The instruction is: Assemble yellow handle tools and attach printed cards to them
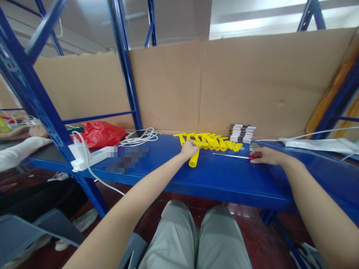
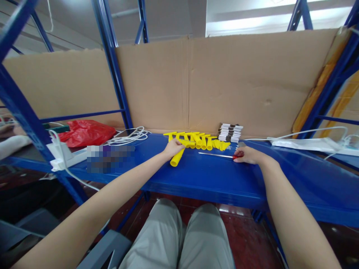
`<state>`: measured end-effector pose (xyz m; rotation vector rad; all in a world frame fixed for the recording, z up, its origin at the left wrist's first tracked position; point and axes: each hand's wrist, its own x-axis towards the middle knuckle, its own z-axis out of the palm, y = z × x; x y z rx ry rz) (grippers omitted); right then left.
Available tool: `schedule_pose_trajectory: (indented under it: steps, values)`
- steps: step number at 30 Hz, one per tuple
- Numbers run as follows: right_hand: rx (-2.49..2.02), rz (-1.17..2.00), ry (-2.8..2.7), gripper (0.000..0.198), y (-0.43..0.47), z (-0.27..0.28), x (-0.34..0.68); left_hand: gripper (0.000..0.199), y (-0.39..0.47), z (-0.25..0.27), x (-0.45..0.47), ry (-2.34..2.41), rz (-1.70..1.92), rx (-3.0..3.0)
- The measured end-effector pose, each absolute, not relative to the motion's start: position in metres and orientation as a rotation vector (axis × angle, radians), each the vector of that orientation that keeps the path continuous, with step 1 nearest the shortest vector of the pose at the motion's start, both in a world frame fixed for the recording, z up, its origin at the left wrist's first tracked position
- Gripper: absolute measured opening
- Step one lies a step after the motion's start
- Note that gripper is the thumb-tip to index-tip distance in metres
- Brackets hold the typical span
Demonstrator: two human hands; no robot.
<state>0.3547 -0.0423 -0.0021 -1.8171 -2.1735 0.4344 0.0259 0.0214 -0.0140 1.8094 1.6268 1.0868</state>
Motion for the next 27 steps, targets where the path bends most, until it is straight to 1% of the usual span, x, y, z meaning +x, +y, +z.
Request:
schedule_pose_trajectory:
  steps: [6,10,14,19,23,27]
  values:
    - [-1.856,0.416,-2.116,0.038,-0.045,-0.002,0.354,0.009,0.021,-0.012,0.037,1.662,1.018,1.837]
    - [-1.850,0.419,-2.131,0.041,-0.045,-0.001,0.352,0.010,0.020,-0.017,0.037,1.665,1.063,1.849]
    - [-1.895,0.360,-2.094,0.047,-0.045,-0.002,0.349,0.012,0.019,-0.018,0.030,1.681,1.084,1.874]
    - [-1.895,0.345,-2.096,0.052,-0.046,-0.002,0.349,0.002,0.012,-0.010,0.014,1.762,1.238,2.033]
    - [-1.897,0.332,-2.095,0.055,-0.046,-0.001,0.349,0.007,0.007,-0.006,0.007,1.847,1.281,2.027]
    - [-1.860,0.340,-2.133,0.055,-0.045,-0.002,0.348,0.009,0.006,-0.007,0.007,1.837,1.278,2.098]
